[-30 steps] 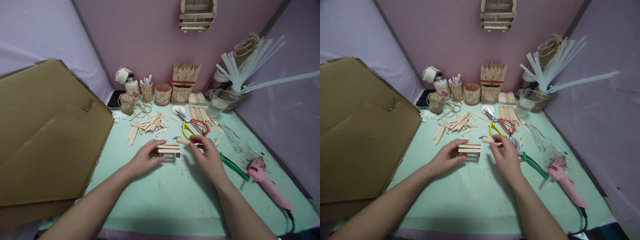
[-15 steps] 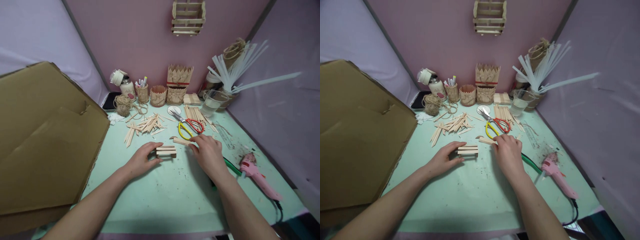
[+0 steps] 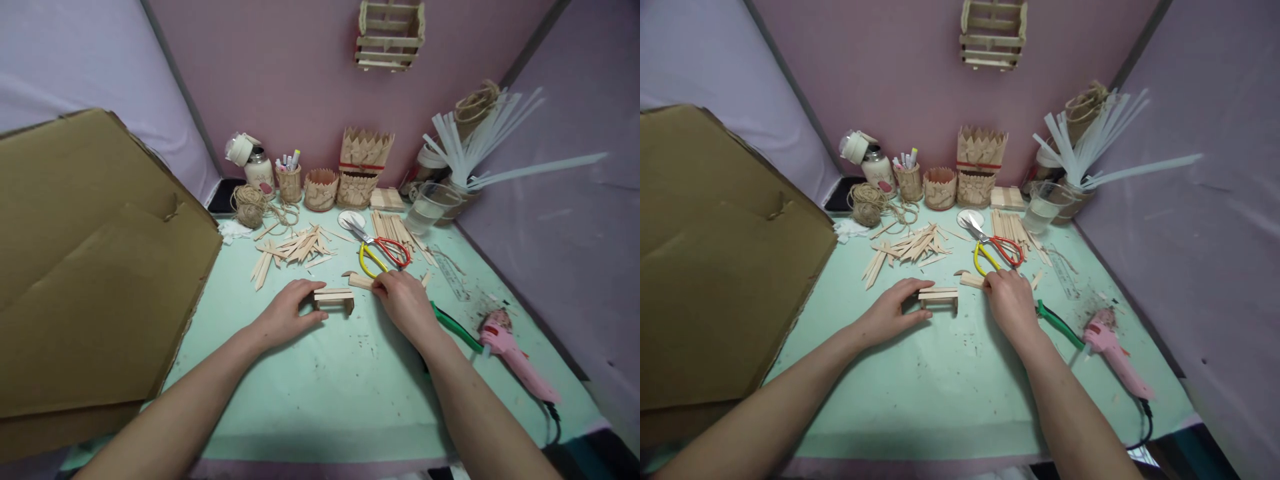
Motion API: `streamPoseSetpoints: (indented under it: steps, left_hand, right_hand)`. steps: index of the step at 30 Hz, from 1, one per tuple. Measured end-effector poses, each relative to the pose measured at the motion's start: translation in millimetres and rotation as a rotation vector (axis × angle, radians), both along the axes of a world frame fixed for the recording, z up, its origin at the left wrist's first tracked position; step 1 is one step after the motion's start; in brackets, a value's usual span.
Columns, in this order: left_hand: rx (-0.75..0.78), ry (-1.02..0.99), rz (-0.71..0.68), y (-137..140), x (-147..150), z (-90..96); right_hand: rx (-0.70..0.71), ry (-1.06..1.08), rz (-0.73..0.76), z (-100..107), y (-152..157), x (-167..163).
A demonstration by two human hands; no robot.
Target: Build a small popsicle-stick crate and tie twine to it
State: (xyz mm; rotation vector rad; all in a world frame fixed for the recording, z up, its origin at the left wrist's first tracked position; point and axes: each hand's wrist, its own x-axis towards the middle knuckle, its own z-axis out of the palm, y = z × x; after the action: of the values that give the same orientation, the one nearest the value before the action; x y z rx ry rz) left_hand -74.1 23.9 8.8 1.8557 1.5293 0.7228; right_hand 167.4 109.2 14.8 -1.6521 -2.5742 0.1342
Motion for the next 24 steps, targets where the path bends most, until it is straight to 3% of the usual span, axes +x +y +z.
streamPoseSetpoints:
  steps: [15,24]
  left_hand:
    - [0.007,-0.035,0.019,2.5,2.4,-1.2]
    - [0.069,-0.239,-0.031,1.5,0.7,-9.0]
  right_hand:
    - [0.012,0.145,0.009,-4.9,-6.0,7.5]
    - [0.016,0.432,-0.008,12.3,-27.3,19.3]
